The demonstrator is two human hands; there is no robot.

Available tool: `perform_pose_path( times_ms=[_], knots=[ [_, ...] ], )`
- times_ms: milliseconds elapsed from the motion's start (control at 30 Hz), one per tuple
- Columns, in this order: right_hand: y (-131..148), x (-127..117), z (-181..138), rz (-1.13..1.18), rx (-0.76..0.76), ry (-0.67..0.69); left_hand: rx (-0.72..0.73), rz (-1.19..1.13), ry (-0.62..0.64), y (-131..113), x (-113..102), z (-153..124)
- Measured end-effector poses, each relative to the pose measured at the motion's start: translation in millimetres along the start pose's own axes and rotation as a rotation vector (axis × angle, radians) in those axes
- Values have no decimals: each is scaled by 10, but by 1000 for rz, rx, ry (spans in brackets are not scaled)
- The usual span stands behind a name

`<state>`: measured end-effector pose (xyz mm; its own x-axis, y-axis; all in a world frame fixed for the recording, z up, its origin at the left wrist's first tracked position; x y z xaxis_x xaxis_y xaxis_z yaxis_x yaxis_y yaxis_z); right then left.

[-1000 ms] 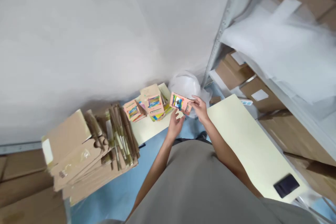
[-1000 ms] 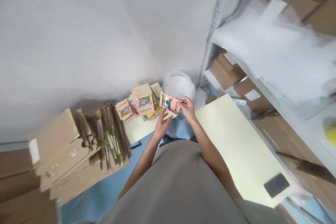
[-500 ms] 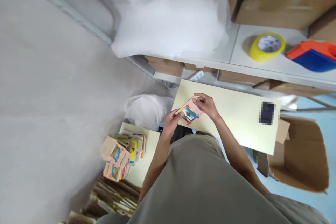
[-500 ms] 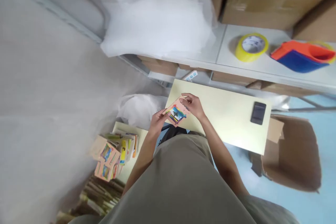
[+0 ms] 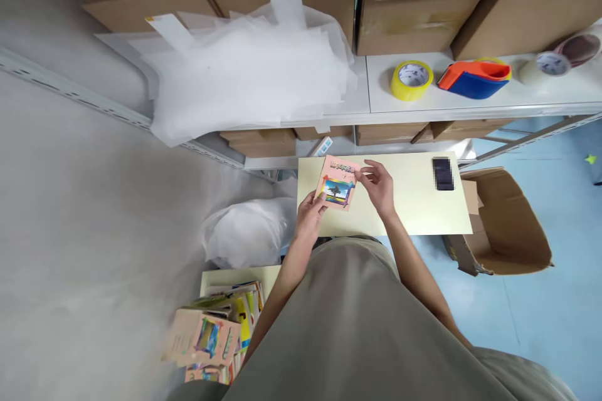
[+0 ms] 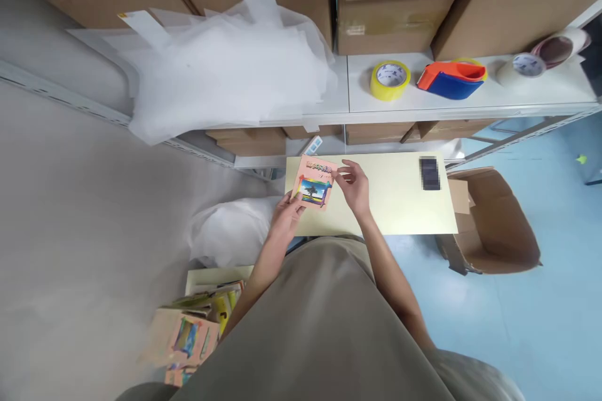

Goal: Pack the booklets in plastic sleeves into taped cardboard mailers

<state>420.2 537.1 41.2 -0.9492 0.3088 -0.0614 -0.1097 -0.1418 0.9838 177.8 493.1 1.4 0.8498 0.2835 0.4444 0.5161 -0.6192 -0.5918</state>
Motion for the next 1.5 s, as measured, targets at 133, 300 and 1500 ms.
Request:
perform_pose_path(
  times_ms=[133, 300, 1500],
  knots=[
    [293, 173, -264, -355, -158, -28, 57, 42, -15, -12, -91, -132],
    [326, 597, -729, -269, -14, 60, 211, 241, -43, 42, -159, -390],
    [225, 205, -474, 278, 141, 324, 271, 230, -111, 193, 179, -530]
  ],
)
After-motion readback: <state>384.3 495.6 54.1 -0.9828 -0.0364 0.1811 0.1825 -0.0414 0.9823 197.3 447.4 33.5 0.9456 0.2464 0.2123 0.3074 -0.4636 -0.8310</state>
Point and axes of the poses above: each hand's wrist, its own z-axis towards the middle knuckle, its own x-axis out of the palm, y = z × x, the point moved 9 cm from there along z, towards the middle knuckle, and after that the axes turned 14 degrees about -x, right-handed, at the moved point
